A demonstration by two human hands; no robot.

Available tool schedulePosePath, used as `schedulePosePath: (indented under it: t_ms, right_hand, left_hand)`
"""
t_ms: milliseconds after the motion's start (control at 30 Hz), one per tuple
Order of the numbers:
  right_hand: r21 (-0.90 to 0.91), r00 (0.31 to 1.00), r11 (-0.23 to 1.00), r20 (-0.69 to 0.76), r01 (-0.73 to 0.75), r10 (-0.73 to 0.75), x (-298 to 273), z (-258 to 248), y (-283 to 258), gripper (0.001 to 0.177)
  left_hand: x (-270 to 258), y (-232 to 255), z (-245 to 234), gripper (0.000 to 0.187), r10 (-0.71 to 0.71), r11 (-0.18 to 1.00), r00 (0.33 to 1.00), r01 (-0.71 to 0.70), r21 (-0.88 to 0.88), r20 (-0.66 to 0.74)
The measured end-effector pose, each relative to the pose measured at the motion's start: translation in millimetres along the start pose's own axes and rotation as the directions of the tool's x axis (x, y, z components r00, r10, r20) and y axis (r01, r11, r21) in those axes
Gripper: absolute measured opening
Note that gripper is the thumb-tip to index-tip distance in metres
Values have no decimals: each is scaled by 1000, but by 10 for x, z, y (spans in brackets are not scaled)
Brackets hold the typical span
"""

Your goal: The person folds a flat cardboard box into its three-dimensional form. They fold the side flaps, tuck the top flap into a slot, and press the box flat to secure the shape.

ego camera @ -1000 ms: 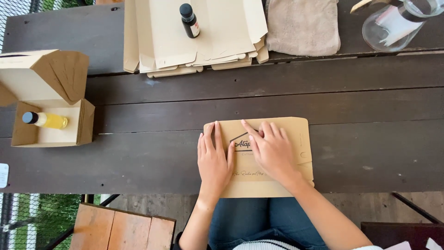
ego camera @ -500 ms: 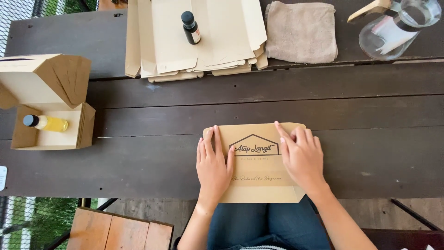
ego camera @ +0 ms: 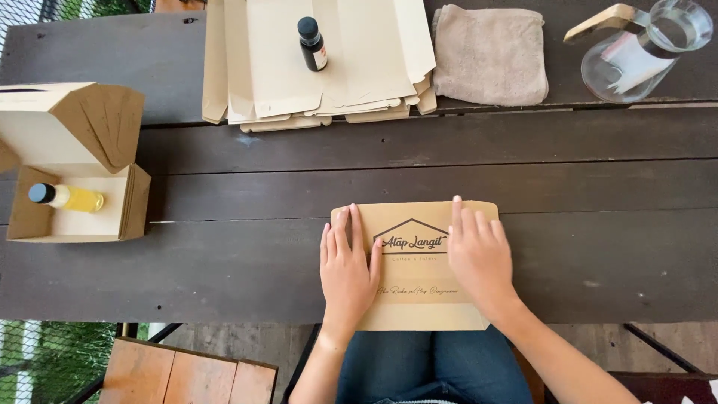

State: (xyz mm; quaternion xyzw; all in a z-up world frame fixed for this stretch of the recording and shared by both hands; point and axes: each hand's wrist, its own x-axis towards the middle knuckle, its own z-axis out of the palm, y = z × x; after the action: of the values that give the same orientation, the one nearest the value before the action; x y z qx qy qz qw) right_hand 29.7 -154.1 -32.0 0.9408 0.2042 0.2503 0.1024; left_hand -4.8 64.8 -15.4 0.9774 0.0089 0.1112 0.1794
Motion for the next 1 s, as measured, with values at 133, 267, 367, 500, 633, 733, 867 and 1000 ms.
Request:
schedulePosePath:
  t_ms: [133,267,367,500,633,733,867,1000]
  right_hand:
    - [89,997,996,74,32,-39,214,-166,-230,44]
    - [172,986,973,34,155,-163,305,-92,-469,24]
    - [226,976,953,29,204,-215,387,-115,-617,17]
    - [276,954,915,-23,294,-299,508,-164,-752,14]
    - [293,950,906,-33,305,-309,612,-201,-766,14]
    - [329,940,882,-61,337,-336,705,-196,-803,15]
    - [447,937,827,-91,342,-338,809,-161,-904,17]
    - [442,946,837,-115,323,-304,892,-239,-858,12]
  left_hand:
    - [1,-2,24,63,6,1000,1000,-6,14,-7]
    - [5,10,-6,63,5,1000,1000,-5,-2,-22]
    - [5,14,-19,62,11,1000,1000,-11,-9,-21]
    - [-23,-31,19,66,26,1000,1000,-26,14,-3]
    - [-43,-75,63,71,5,1000,1000,-5,17,20]
    - [-53,-103,103,74,40,999,998,-42,28,44]
    - [-80,-134,129,75,80,997,996,-80,-1,46]
    - [-59,-103,103,81,16,999,999,-14,-42,48]
